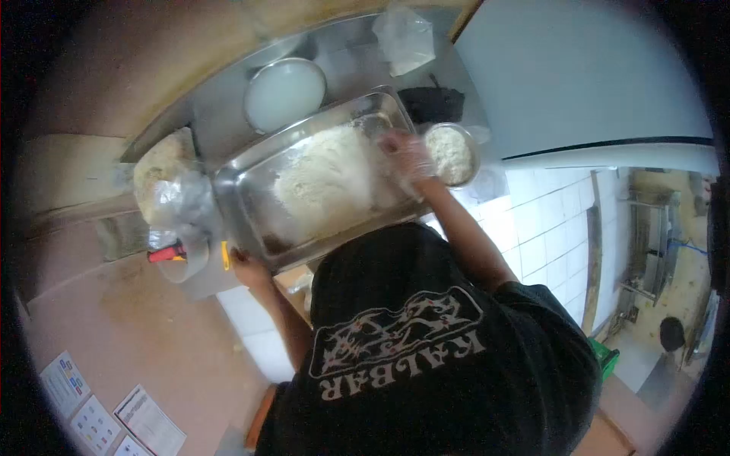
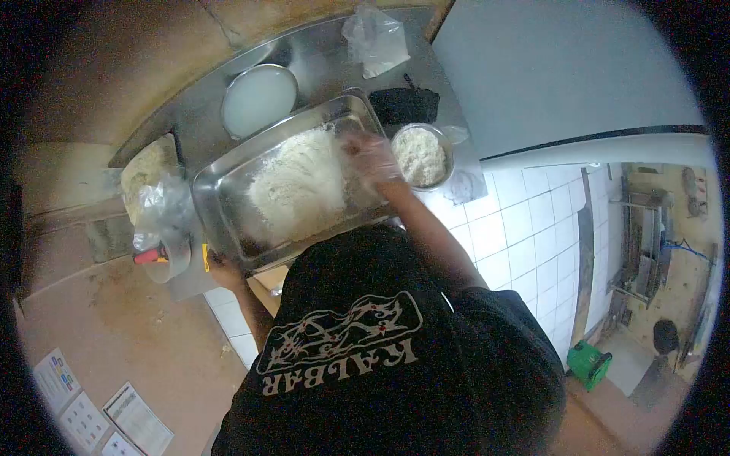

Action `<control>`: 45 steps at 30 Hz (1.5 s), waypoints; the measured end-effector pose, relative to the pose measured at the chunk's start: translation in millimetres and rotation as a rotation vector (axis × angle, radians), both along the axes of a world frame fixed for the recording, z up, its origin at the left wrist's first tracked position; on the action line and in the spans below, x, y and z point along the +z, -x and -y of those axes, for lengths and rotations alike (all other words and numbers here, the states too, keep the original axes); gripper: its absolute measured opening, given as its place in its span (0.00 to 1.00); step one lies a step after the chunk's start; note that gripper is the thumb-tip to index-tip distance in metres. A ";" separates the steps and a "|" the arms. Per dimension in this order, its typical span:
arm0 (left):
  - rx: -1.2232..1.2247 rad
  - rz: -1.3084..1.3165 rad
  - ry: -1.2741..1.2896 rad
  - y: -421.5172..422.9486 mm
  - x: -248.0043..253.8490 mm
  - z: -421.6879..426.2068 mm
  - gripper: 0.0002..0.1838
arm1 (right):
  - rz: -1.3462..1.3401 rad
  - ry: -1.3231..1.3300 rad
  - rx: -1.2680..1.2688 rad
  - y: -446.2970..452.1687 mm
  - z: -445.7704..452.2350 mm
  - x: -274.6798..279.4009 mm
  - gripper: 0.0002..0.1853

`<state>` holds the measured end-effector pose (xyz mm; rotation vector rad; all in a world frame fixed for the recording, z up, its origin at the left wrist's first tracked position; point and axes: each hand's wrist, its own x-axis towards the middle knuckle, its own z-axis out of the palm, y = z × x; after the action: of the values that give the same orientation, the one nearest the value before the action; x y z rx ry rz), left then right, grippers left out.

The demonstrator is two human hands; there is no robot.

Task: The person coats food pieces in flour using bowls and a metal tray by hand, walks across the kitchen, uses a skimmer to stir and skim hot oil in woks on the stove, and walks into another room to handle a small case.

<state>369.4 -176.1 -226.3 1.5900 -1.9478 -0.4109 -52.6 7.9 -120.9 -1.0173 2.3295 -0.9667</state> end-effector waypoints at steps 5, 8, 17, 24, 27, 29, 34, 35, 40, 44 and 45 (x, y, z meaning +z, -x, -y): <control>0.082 0.126 -0.020 11.7 15.0 -4.0 0.25 | -0.412 0.019 -0.125 70.5 -87.4 -24.8 0.14; 0.151 0.252 -0.075 10.8 18.5 2.2 0.26 | -0.519 -0.098 -0.260 107.4 -149.7 -93.8 0.18; 0.127 0.187 0.006 -69.3 16.5 31.6 0.20 | -0.334 -0.043 -0.722 83.0 -182.2 -85.9 0.26; 0.198 0.231 -0.057 -79.7 17.5 32.0 0.22 | -0.037 -0.044 -0.513 106.5 -205.2 -196.5 0.16; 0.241 0.269 -0.072 -71.7 28.1 33.7 0.22 | 0.037 0.084 -0.455 105.9 -162.3 -194.8 0.15; 0.250 0.277 -0.057 -75.7 22.7 35.4 0.22 | -0.023 -0.022 -0.293 107.2 -123.5 -180.3 0.15; 0.223 0.242 -0.037 -73.1 24.0 38.1 0.22 | 0.153 -0.107 -0.213 113.2 -51.6 -154.0 0.18; 0.220 0.242 -0.034 -70.5 27.2 35.9 0.22 | 0.516 0.039 -0.376 116.9 -42.2 -164.2 0.19; 0.216 0.257 0.002 -78.6 18.0 39.6 0.22 | -0.381 -0.156 0.108 120.0 -10.3 -116.3 0.22; 0.234 0.273 0.034 -89.0 17.6 22.4 0.22 | 0.232 0.091 -0.425 129.5 16.8 -124.3 0.23; 0.276 0.278 0.020 -80.1 27.0 9.9 0.22 | 0.254 0.150 -0.548 128.2 22.6 -115.3 0.23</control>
<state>449.5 -186.0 -199.3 1.9549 -1.8796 -0.0594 -180.9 -14.7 -236.2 -0.2657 2.3808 -1.3962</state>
